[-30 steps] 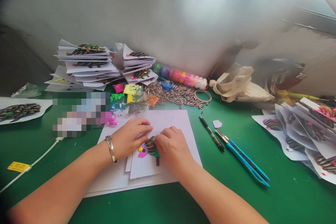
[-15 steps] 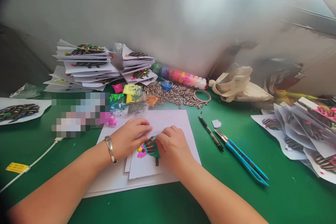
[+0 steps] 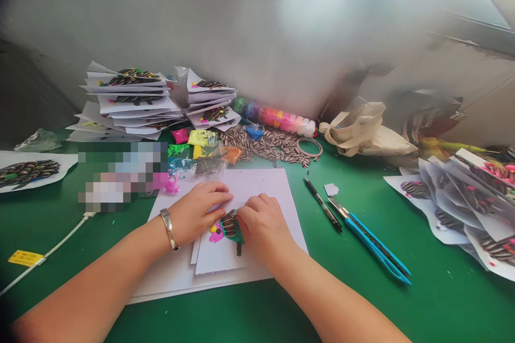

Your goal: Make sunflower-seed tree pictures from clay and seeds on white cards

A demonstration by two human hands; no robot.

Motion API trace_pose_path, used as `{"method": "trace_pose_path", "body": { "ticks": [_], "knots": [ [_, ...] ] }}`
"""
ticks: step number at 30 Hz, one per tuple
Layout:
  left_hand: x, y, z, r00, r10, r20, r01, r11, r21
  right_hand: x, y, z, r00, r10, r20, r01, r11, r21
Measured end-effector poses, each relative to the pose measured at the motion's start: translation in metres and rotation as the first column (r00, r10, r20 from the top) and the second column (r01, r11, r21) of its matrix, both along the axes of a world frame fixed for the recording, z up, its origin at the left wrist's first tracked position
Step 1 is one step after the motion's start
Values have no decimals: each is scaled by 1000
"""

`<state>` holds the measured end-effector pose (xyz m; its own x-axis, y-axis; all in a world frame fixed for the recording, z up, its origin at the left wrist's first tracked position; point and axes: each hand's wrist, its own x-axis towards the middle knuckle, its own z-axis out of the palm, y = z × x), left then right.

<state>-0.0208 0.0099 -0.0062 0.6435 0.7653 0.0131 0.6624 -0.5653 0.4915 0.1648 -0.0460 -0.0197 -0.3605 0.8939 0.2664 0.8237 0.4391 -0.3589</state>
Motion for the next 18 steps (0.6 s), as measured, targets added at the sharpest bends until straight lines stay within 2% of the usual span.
{"method": "trace_pose_path", "body": {
  "ticks": [3,6,8,11,15,18],
  "knots": [
    [-1,0,-1,1000,3,8,-4,1000,22,10,7,2,999,-2,-51,3,1000,24],
    [-1,-1,-2,1000,0,11,0,999,33,24,28,12,994,-92,-57,94,995,35],
    [0,0,-2,1000,0,14,-1,999,33,31,50,19,985,-175,8,175,985,2],
    [0,1,-2,1000,-1,14,0,999,33,31,88,23,964,-224,146,229,973,-21],
    [-1,0,-2,1000,-10,14,10,1000,26,20,126,15,953,-236,191,243,970,-14],
    [-2,-1,-3,1000,-7,18,6,1000,21,12,140,7,944,-241,223,250,968,-12]
  ]
}}
